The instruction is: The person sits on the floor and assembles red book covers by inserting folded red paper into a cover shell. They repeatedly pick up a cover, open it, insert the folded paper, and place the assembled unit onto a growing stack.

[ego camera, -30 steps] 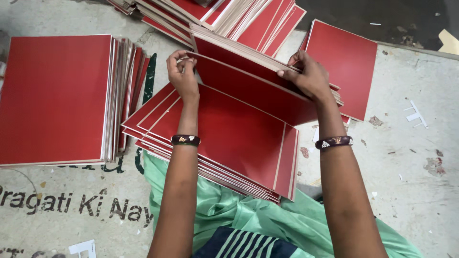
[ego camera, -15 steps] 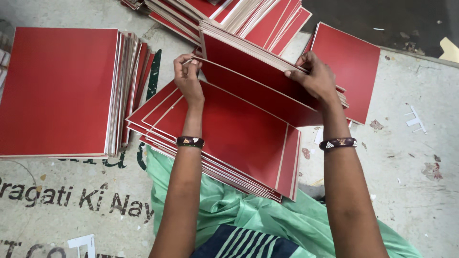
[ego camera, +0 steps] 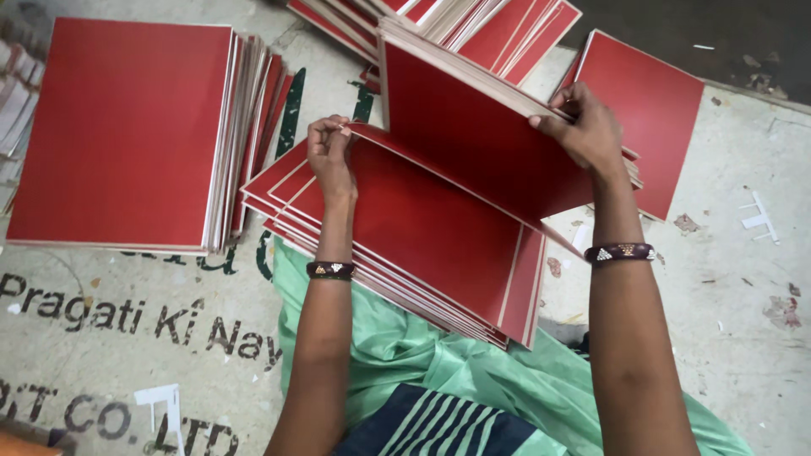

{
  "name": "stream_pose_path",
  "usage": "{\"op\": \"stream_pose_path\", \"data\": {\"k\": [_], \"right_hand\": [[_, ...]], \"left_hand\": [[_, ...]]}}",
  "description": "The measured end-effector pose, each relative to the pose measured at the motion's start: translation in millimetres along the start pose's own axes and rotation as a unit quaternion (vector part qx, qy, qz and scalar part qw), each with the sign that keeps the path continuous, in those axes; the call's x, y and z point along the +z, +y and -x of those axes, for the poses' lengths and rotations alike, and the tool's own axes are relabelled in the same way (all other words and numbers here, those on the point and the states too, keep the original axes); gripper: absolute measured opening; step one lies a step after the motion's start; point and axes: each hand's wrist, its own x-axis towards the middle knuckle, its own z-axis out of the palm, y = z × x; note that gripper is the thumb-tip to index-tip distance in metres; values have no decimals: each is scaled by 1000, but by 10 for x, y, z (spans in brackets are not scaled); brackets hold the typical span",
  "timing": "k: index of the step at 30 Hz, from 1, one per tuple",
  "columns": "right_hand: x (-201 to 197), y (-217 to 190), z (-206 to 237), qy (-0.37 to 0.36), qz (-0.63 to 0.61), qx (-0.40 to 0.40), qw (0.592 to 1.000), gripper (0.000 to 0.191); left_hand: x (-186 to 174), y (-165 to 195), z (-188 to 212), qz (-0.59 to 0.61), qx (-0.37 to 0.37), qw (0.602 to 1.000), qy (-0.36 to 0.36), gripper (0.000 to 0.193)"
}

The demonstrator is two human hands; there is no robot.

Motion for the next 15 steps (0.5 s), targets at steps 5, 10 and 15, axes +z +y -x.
{"op": "stream_pose_path", "data": {"k": [5,10,15], "right_hand": [[-1,35,10,2,5,6,1000,42],[10,42,34,5,-28,-13,999,41],[32,31,55,-13,-76,-1,997,38]], "left_hand": [[-248,79,170,-11,-52,998,31,17],[-285,256,313,-80,-87,992,50,16],[-84,411,581,-205,-235,945,94,44]]}}
